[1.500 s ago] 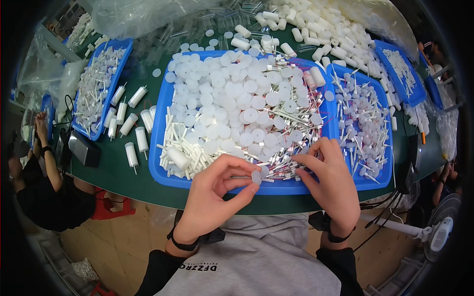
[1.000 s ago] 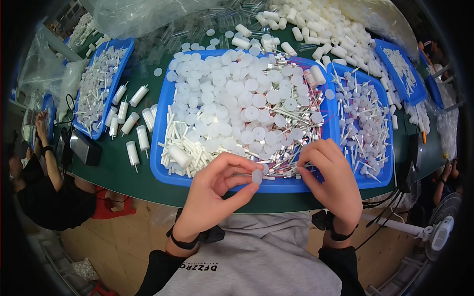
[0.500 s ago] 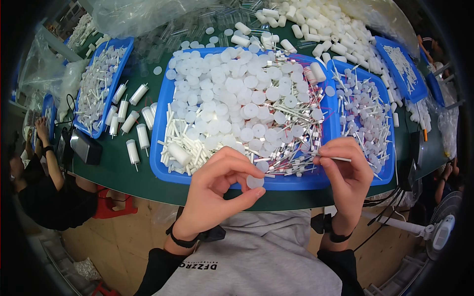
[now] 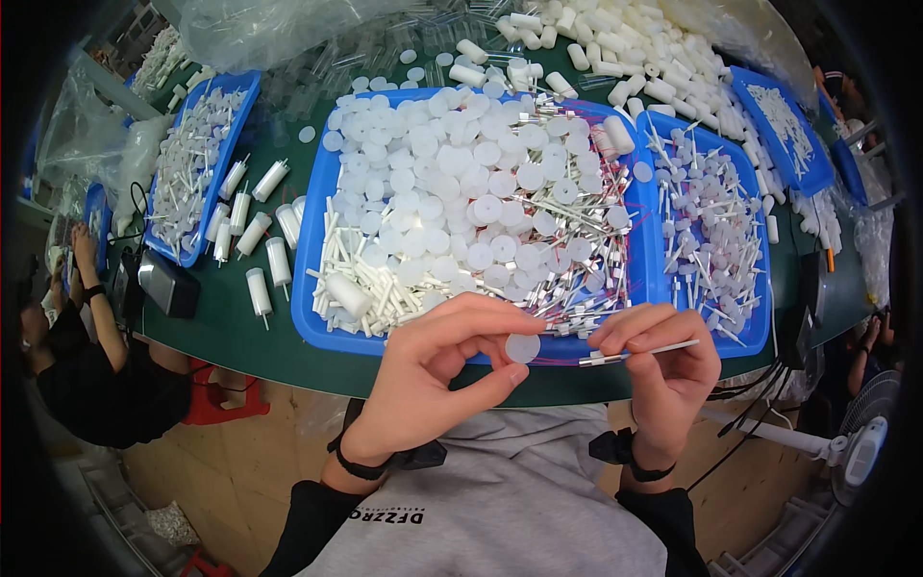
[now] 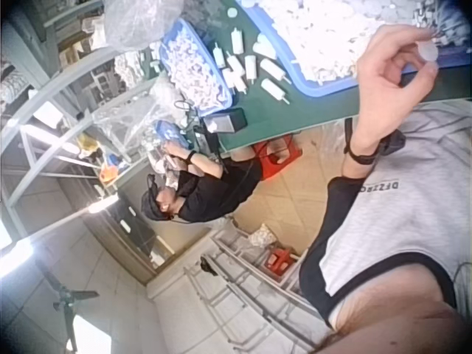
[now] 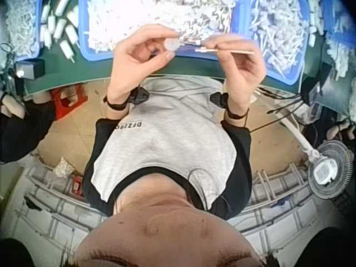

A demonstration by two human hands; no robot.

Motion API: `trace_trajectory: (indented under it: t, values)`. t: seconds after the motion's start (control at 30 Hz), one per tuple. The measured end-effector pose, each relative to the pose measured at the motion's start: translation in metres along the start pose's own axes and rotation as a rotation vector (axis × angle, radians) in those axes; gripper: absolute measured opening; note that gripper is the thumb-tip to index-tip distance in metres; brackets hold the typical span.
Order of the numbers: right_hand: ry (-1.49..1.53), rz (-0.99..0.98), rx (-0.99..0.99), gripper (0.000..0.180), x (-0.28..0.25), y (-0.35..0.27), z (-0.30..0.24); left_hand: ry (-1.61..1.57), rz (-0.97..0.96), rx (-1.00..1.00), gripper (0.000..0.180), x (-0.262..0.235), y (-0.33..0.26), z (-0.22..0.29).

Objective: The person pours white plastic caps from a bag into a tray and joins a cap with a wire component. They then pick up an earbud and a small white ear tip, pressing them together by hand.

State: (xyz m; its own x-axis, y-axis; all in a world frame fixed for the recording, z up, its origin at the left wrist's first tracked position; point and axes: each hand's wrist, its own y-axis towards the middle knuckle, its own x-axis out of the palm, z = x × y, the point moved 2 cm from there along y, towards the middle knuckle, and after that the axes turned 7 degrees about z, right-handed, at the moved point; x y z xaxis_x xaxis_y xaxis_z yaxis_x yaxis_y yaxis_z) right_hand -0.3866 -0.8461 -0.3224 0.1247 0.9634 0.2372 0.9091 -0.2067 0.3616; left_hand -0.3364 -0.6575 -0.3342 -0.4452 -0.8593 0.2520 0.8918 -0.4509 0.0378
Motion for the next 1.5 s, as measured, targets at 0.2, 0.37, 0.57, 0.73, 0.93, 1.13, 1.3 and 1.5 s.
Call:
trace_trajectory:
  t: [0.2,0.37,0.57,0.73,0.93,1.13,1.3,1.5]
  values:
    - [-0.049,0.035,0.007,0.014,0.0047,-0.0015,0.0028,0.015,0.019,-0.027,0.036,0.0018,-0.0018,0.0038]
    - [-0.060,0.069,0.005,0.013,0.0072,-0.0010,0.0023,0.119,-0.015,-0.008,0.034,0.0009,-0.0007,0.0040]
    - [-0.087,0.093,-0.011,0.014,0.0078,-0.0022,0.0043,0.142,-0.061,0.034,0.035,0.0018,-0.0005,0.0030]
    - [-0.133,0.104,-0.079,0.015,0.0110,-0.0028,0.0043,0.153,-0.055,0.035,0.036,0.0008,-0.0017,0.0026]
    - [-0.124,0.040,-0.084,0.016,0.0103,-0.0050,0.0062,0.007,0.044,-0.071,0.038,0.0046,-0.0002,0.0025]
    - [-0.210,0.032,-0.132,0.019,0.0076,-0.0049,0.0019,-0.108,0.025,-0.096,0.038,0.0023,-0.0030,0.0005]
    - [-0.197,0.012,-0.185,0.021,0.0072,-0.0059,0.0041,-0.069,0.000,-0.060,0.038,0.0030,-0.0024,0.0013]
    - [-0.203,0.001,-0.247,0.023,0.0092,-0.0076,0.0082,-0.112,0.017,-0.039,0.035,0.0028,-0.0023,0.0014]
